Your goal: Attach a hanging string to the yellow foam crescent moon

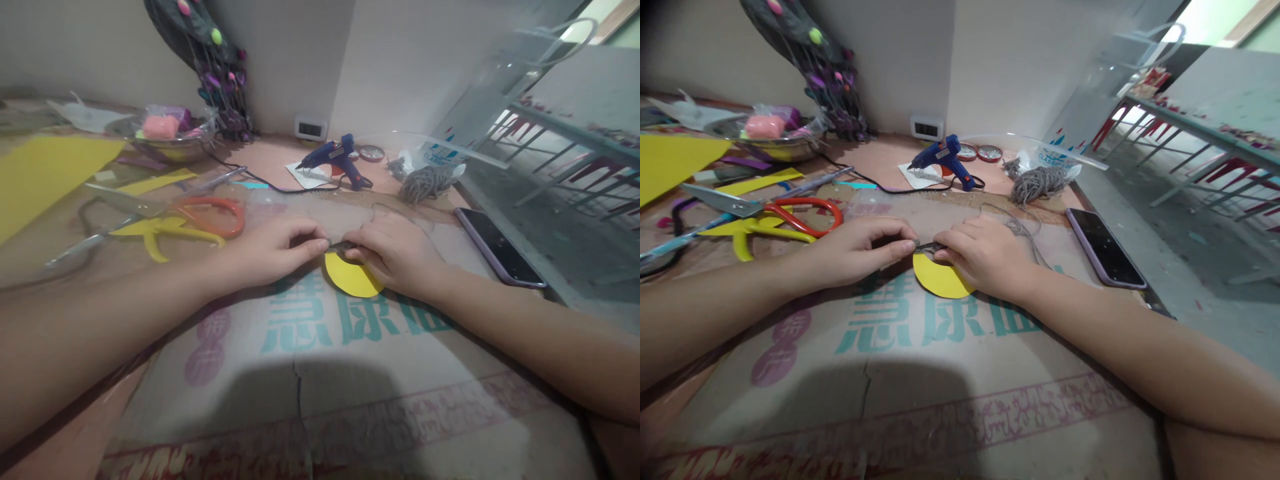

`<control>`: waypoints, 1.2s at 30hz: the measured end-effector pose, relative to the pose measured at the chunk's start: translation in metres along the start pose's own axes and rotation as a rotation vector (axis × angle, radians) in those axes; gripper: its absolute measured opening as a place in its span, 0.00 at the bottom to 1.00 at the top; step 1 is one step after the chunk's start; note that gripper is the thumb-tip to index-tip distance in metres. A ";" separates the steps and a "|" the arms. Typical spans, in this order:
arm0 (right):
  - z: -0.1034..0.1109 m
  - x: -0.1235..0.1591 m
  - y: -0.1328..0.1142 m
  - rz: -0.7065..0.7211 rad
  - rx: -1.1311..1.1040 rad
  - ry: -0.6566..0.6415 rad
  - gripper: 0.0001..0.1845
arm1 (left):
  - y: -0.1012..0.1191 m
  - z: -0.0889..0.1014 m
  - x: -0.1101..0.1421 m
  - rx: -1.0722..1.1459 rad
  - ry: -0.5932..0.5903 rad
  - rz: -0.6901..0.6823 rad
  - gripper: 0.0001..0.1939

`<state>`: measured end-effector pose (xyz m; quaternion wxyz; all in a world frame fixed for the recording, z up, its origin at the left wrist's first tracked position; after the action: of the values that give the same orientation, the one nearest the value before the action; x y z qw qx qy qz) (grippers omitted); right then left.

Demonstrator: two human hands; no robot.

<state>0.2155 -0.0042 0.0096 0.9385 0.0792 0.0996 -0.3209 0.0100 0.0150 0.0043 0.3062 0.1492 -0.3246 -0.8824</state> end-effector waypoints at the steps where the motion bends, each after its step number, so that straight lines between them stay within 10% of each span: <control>1: 0.000 0.001 0.001 -0.014 -0.021 0.002 0.20 | 0.000 0.000 0.000 -0.002 0.002 0.001 0.13; 13: 0.002 0.003 0.001 -0.004 -0.085 0.016 0.08 | 0.002 0.002 0.000 0.018 0.099 0.071 0.13; 36: -0.002 0.002 0.000 0.076 -0.004 0.032 0.19 | 0.002 0.000 0.001 0.016 0.095 0.078 0.14</control>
<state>0.2167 -0.0050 0.0075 0.9484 0.0865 0.1123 -0.2836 0.0094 0.0133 0.0056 0.3542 0.1806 -0.3223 -0.8591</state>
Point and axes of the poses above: each hand's wrist, its own x-axis away from the middle knuckle, its own z-axis out of the back of the hand, y = z × x, the point moved 2 cm from there along -x, towards the middle knuckle, and after that the axes turned 11 degrees about -y, right-handed, at the moved point
